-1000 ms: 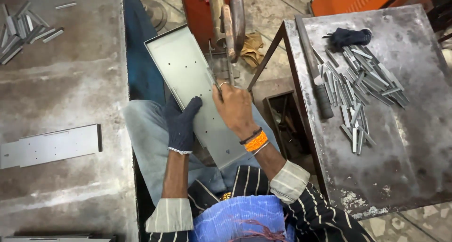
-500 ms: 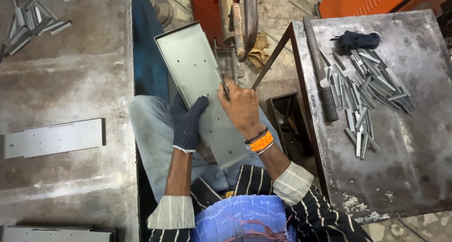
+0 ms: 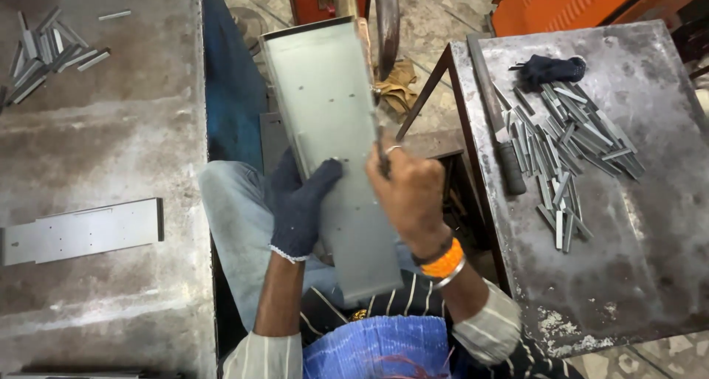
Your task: Using a spot welding machine to join metal plates and strips at a manual workstation.
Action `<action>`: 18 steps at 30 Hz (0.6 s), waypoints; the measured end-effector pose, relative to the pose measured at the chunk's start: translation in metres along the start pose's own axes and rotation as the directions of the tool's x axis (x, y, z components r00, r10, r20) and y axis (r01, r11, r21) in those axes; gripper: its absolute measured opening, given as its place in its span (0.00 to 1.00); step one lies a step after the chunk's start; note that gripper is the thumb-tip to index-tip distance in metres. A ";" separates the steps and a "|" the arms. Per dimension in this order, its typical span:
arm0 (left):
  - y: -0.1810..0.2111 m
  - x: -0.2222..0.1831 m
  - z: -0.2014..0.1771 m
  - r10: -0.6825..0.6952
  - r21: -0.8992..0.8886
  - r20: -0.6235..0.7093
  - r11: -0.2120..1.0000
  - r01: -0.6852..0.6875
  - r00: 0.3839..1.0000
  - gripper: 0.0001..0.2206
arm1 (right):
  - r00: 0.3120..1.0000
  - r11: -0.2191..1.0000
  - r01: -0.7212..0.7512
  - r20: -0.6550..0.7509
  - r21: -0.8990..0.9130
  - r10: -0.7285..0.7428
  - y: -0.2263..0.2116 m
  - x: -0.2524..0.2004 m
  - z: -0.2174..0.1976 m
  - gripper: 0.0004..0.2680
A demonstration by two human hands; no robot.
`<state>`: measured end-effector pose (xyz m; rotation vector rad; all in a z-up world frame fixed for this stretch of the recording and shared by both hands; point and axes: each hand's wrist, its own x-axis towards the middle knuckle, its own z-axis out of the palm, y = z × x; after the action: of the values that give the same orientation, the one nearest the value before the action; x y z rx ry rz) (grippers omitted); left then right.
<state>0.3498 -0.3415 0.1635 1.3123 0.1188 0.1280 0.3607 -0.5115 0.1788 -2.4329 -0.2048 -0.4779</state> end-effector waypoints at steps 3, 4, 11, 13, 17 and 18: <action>0.016 0.006 0.022 -0.062 -0.081 0.074 0.994 0.068 0.995 0.17 | 0.990 0.974 0.100 -0.080 -0.201 -0.119 -0.001 0.010 -0.027 0.09; 0.019 0.009 0.025 -0.061 -0.083 0.073 0.994 0.067 0.995 0.17 | 0.989 0.974 0.103 -0.079 -0.202 -0.121 -0.007 0.017 -0.034 0.09; 0.042 0.021 0.034 -0.094 -0.119 0.068 0.988 0.101 0.993 0.15 | 1.000 0.985 0.021 -0.012 -0.171 -0.024 -0.016 0.048 -0.043 0.12; 0.044 0.021 0.033 -0.091 -0.091 0.040 0.991 0.095 0.995 0.15 | 1.000 0.979 0.022 -0.015 -0.205 -0.026 -0.019 0.048 -0.042 0.12; 0.047 0.019 0.031 -0.142 -0.131 0.032 0.981 0.145 0.989 0.15 | 1.000 0.990 0.011 0.014 -0.138 -0.009 -0.022 0.045 -0.043 0.12; 0.048 0.020 0.032 -0.140 -0.161 0.047 0.976 0.146 0.989 0.15 | 0.999 0.993 0.032 -0.007 -0.117 -0.033 -0.024 0.046 -0.044 0.11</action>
<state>0.3735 -0.3564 0.2174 1.1370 0.1694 -0.0082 0.3844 -0.5188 0.2422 -2.5442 -0.2187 -0.5282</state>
